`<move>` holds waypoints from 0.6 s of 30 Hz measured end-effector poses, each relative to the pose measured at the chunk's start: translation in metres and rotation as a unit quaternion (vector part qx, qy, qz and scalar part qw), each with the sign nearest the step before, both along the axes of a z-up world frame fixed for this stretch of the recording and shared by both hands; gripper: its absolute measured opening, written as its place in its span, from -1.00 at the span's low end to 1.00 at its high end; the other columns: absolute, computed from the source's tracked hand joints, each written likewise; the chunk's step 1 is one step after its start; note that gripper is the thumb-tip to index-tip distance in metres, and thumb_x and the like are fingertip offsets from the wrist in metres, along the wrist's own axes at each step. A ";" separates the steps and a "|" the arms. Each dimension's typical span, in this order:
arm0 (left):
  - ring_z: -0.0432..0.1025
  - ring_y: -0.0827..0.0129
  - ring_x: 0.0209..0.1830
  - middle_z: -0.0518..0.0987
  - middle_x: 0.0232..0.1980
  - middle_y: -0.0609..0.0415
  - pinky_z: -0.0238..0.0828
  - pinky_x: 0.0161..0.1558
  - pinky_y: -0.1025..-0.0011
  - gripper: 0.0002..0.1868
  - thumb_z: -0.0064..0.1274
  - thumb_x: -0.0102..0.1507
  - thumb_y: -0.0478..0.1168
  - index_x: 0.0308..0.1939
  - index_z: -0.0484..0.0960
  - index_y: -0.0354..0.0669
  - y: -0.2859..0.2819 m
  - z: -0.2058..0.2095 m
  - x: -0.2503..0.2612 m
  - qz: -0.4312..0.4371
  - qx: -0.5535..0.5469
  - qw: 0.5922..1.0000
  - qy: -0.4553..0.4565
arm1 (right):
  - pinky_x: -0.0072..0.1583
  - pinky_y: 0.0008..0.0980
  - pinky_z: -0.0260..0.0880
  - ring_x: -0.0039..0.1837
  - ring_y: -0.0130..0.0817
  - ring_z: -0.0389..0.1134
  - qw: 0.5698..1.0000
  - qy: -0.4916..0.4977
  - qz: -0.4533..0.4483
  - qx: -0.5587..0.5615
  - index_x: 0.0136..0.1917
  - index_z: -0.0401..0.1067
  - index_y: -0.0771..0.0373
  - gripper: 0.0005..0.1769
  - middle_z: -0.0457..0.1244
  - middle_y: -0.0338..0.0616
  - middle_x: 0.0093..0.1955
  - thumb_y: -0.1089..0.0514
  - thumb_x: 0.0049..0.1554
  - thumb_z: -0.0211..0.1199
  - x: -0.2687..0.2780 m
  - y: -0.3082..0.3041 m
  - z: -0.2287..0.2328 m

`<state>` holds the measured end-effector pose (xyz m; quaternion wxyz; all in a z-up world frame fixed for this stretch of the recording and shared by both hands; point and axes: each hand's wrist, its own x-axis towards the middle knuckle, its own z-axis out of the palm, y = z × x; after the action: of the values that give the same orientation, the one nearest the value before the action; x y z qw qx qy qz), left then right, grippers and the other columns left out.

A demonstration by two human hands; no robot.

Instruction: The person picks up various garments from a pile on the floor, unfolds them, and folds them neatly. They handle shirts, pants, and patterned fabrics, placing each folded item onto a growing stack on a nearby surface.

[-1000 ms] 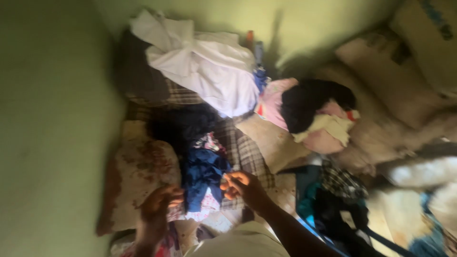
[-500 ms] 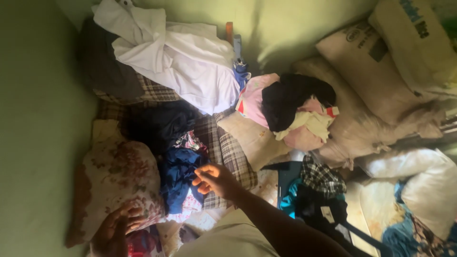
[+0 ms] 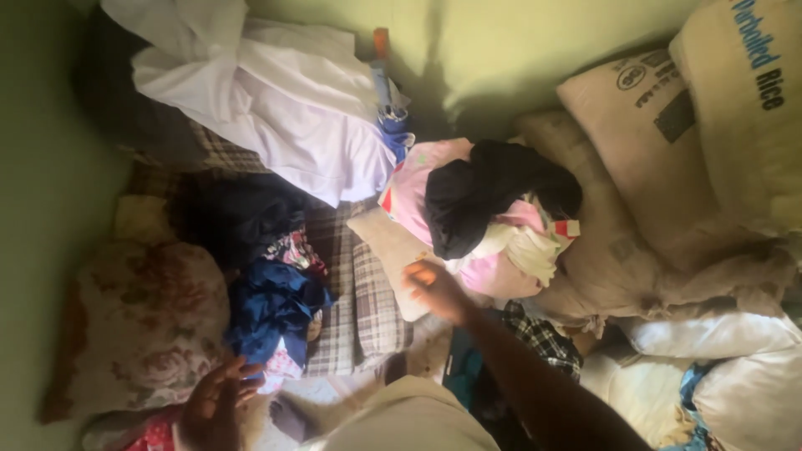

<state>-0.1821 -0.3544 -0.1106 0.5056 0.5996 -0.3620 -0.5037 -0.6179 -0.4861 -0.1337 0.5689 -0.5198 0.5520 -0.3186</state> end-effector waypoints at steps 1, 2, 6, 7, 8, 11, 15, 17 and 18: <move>0.61 0.06 -0.10 0.68 0.02 -0.30 0.57 -0.02 0.18 -0.61 -0.11 0.41 -0.27 0.25 0.50 -0.46 0.007 -0.004 -0.009 -0.009 -0.005 1.000 0.016 | -0.10 -0.37 0.47 -0.15 -0.31 0.41 0.999 0.010 -0.035 -0.020 0.09 0.50 0.32 -0.71 0.40 -0.04 -0.04 0.08 0.20 0.32 -0.027 0.001 -0.019; 0.61 0.06 -0.10 0.68 0.02 -0.30 0.57 -0.02 0.18 -0.61 -0.11 0.41 -0.27 0.25 0.50 -0.46 0.011 0.005 -0.022 -0.008 0.002 1.000 0.013 | -0.10 -0.37 0.47 -0.15 -0.31 0.41 0.999 0.007 -0.034 -0.013 0.09 0.50 0.32 -0.71 0.40 -0.04 -0.04 0.08 0.20 0.32 -0.046 0.000 -0.013; 0.66 0.04 -0.12 0.70 -0.03 -0.32 0.61 -0.03 0.16 -0.67 -0.10 0.39 -0.31 0.18 0.56 -0.43 0.013 0.003 -0.048 0.000 0.026 0.999 -0.041 | -0.06 -0.33 0.46 -0.16 -0.26 0.45 0.983 0.153 -0.105 0.005 0.07 0.52 0.26 -0.71 0.45 -0.04 -0.12 0.03 0.18 0.30 -0.116 -0.018 0.009; 0.66 0.06 -0.13 0.70 -0.03 -0.31 0.61 -0.04 0.18 -0.66 -0.11 0.37 -0.34 0.19 0.55 -0.39 0.018 -0.004 -0.046 -0.017 0.005 0.999 -0.042 | -0.03 -0.31 0.46 -0.13 -0.23 0.47 0.965 0.233 -0.116 -0.018 0.06 0.54 0.25 -0.71 0.44 -0.01 -0.12 0.03 0.16 0.33 -0.130 -0.018 0.012; 0.66 0.06 -0.13 0.70 -0.03 -0.31 0.61 -0.04 0.18 -0.66 -0.11 0.37 -0.34 0.19 0.55 -0.39 0.019 -0.003 -0.047 -0.016 0.006 0.999 -0.044 | -0.03 -0.31 0.46 -0.13 -0.23 0.47 0.966 0.231 -0.115 -0.017 0.06 0.54 0.25 -0.71 0.44 -0.01 -0.12 0.03 0.16 0.33 -0.145 -0.018 0.003; 0.64 0.01 -0.16 0.70 -0.04 -0.35 0.60 -0.05 0.13 -0.69 -0.09 0.39 -0.36 0.18 0.57 -0.43 0.015 0.004 -0.050 0.015 0.047 0.997 -0.057 | 0.06 -0.30 0.45 0.01 -0.16 0.49 0.940 0.257 -0.143 -0.174 0.09 0.53 0.27 -0.72 0.45 0.01 0.00 0.06 0.21 0.27 -0.179 -0.029 -0.014; 0.64 0.04 -0.13 0.69 -0.02 -0.32 0.61 -0.01 0.13 -0.68 -0.11 0.39 -0.36 0.18 0.57 -0.43 0.015 0.023 -0.056 0.021 0.029 0.997 -0.069 | 0.09 -0.27 0.46 0.05 -0.13 0.49 0.931 0.279 -0.185 -0.145 0.15 0.51 0.28 -0.65 0.43 0.07 0.06 0.02 0.20 0.29 -0.184 -0.040 -0.004; 0.63 0.04 -0.11 0.69 -0.02 -0.33 0.60 0.02 0.12 -0.68 -0.11 0.40 -0.36 0.19 0.57 -0.44 0.016 0.027 -0.054 0.043 0.043 0.994 -0.089 | 0.09 -0.27 0.45 0.08 -0.12 0.47 0.933 0.263 -0.184 -0.165 0.19 0.51 0.27 -0.61 0.42 0.07 0.10 0.01 0.19 0.30 -0.173 -0.045 0.006; 0.64 0.07 -0.10 0.69 -0.02 -0.31 0.60 0.01 0.13 -0.67 -0.11 0.39 -0.34 0.19 0.56 -0.42 0.017 0.025 -0.050 0.028 0.029 0.996 -0.082 | 0.16 -0.23 0.45 0.15 -0.11 0.46 0.933 0.282 -0.179 -0.137 0.22 0.47 0.25 -0.53 0.41 0.06 0.15 -0.06 0.16 0.37 -0.163 -0.048 0.012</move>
<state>-0.2322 -0.3372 -0.0860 0.4708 0.6633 -0.3707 -0.4483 -0.7813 -0.5338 -0.1212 0.2469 -0.5535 0.7245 -0.3282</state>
